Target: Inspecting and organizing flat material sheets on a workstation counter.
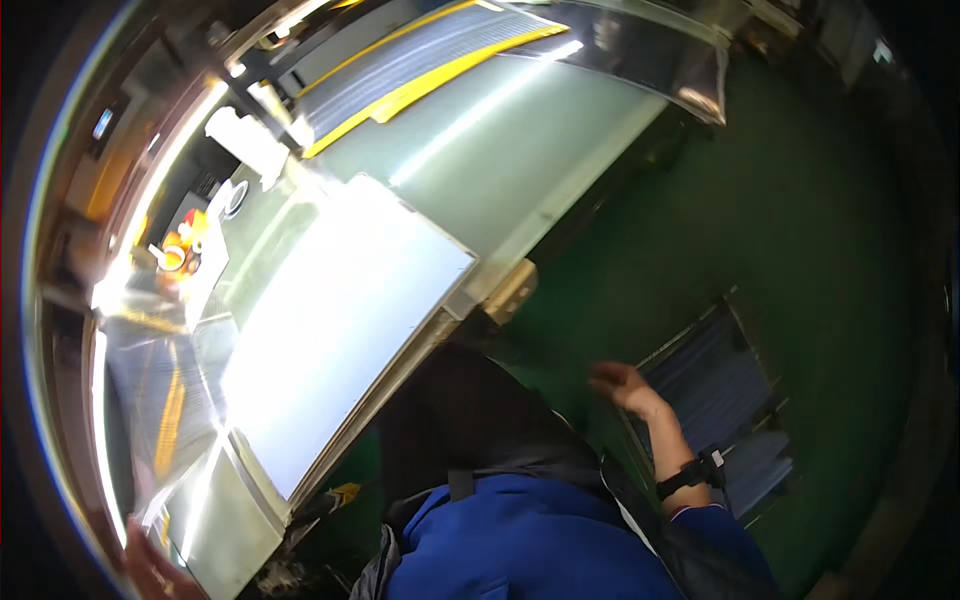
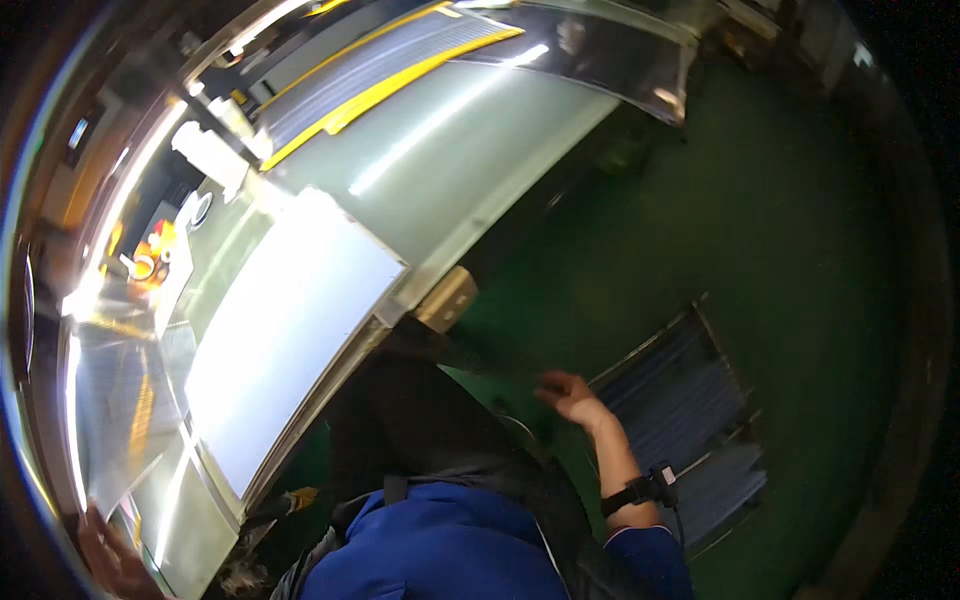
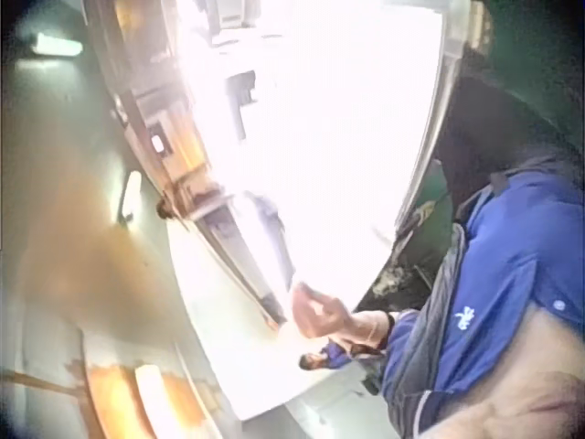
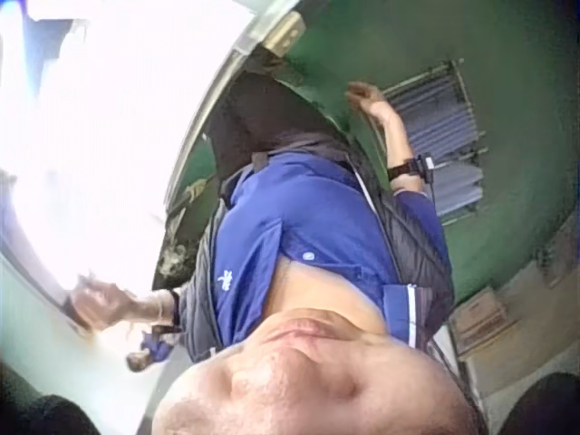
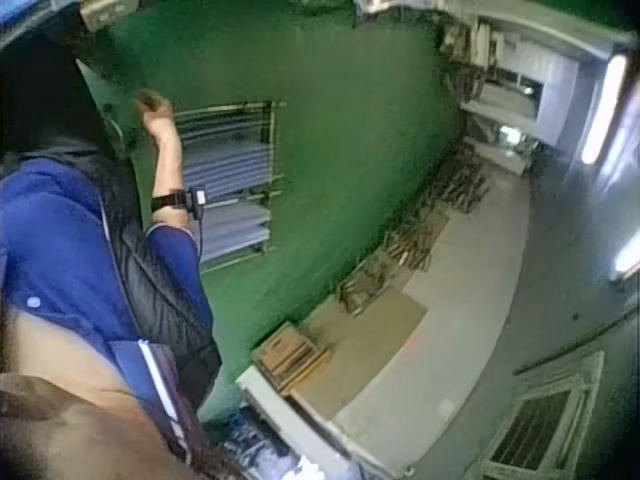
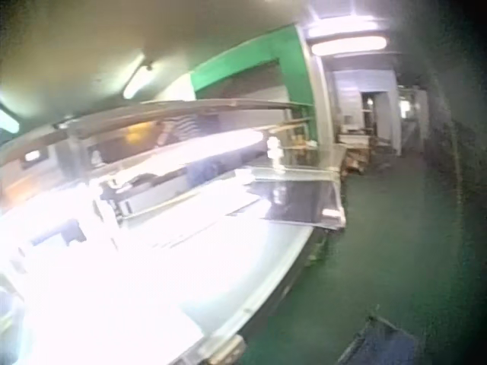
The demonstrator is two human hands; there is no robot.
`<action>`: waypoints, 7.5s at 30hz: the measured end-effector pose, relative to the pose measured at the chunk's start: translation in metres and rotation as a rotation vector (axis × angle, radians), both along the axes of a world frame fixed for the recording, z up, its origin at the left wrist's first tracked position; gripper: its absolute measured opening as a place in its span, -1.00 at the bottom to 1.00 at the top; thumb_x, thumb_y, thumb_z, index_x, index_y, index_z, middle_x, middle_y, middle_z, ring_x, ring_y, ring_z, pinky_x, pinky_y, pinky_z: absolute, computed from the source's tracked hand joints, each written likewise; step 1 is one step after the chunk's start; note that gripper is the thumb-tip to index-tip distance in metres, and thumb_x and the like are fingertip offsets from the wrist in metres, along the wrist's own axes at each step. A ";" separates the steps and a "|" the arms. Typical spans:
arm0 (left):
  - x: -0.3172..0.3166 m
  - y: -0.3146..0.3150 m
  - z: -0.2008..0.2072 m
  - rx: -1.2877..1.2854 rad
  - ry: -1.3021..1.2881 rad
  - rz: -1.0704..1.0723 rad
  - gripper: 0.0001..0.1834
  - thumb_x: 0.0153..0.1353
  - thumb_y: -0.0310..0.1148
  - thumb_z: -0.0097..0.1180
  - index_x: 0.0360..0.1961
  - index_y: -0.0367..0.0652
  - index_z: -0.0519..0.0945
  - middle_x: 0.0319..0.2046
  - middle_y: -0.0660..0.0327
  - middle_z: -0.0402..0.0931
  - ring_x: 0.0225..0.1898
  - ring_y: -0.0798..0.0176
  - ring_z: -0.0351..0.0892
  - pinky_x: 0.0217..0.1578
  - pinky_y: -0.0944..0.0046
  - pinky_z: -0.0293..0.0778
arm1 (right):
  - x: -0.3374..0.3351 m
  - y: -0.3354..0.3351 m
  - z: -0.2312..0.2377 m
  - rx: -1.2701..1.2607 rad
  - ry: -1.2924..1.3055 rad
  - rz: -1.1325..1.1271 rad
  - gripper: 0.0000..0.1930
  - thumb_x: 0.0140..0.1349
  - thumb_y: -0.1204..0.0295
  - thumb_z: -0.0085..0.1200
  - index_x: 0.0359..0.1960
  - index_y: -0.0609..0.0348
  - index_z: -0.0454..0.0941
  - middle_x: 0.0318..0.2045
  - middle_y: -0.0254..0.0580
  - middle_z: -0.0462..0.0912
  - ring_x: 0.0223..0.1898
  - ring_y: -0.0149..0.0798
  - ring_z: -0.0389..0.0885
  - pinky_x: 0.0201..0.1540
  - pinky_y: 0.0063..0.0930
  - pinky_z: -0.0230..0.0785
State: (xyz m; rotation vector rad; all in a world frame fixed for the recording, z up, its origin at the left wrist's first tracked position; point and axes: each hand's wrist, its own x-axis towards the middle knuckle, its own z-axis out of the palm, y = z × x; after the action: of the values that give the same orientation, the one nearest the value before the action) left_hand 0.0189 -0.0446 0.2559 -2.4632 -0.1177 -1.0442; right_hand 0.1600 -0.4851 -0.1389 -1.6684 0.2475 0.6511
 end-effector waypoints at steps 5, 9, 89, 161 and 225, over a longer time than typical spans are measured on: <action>-0.047 0.038 -0.094 -0.258 0.162 -0.204 -0.82 -0.01 -0.67 0.04 -0.32 -0.37 0.55 -0.39 0.00 0.55 -0.36 0.02 0.59 -0.31 0.17 0.51 | 0.039 0.081 0.081 0.326 -0.011 0.323 -0.55 0.23 0.25 -0.03 0.08 0.25 0.31 -0.01 -0.06 0.45 0.05 -0.25 0.39 0.07 -0.39 0.25; -0.078 0.050 -0.170 -0.375 0.147 -0.261 -0.87 0.01 -0.63 0.05 -0.38 -0.29 0.57 -0.41 0.04 0.56 -0.35 0.06 0.60 -0.34 0.20 0.54 | 0.062 0.113 0.128 0.690 0.143 0.388 -0.23 0.19 -0.17 -0.34 0.21 0.26 0.06 0.14 0.11 0.24 0.14 0.04 0.27 0.16 -0.05 0.12; -0.046 0.156 -0.202 -1.353 0.518 0.032 -0.30 -0.24 -0.65 0.10 0.09 -0.22 0.37 0.22 0.00 0.12 0.31 0.02 -0.08 0.27 0.02 -0.32 | 0.261 0.279 0.203 0.240 -0.203 0.583 -0.26 0.07 0.27 0.14 0.28 -0.12 0.02 0.02 0.00 0.38 -0.10 -0.27 0.44 -0.01 -0.40 0.31; 0.098 0.219 -0.265 -0.689 0.216 0.299 -0.57 0.27 -0.23 -0.22 0.04 -0.31 0.33 0.12 -0.01 0.24 0.18 0.01 0.15 0.18 0.14 0.03 | 0.210 0.169 0.177 -0.534 -0.971 0.816 -0.04 -0.34 -0.17 0.27 0.17 -0.05 0.25 0.28 -0.09 -0.02 0.33 -0.02 -0.26 0.34 -0.12 -0.44; -0.016 0.157 -0.133 -0.146 0.522 -0.501 -0.66 0.16 -0.46 -0.09 -0.01 -0.18 0.44 0.03 0.08 0.39 0.09 0.14 0.36 0.15 0.08 0.24 | 0.195 0.164 0.138 0.136 -0.894 -0.096 -0.57 0.34 0.30 -0.25 0.15 0.33 0.18 0.08 0.08 0.31 0.10 -0.15 0.32 0.13 -0.37 0.16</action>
State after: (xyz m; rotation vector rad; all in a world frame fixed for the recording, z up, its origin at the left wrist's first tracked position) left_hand 0.0029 0.1122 0.1231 -2.8874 0.6343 -0.5377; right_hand 0.3551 -0.3214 -0.0011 -1.6451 -0.3508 -0.1816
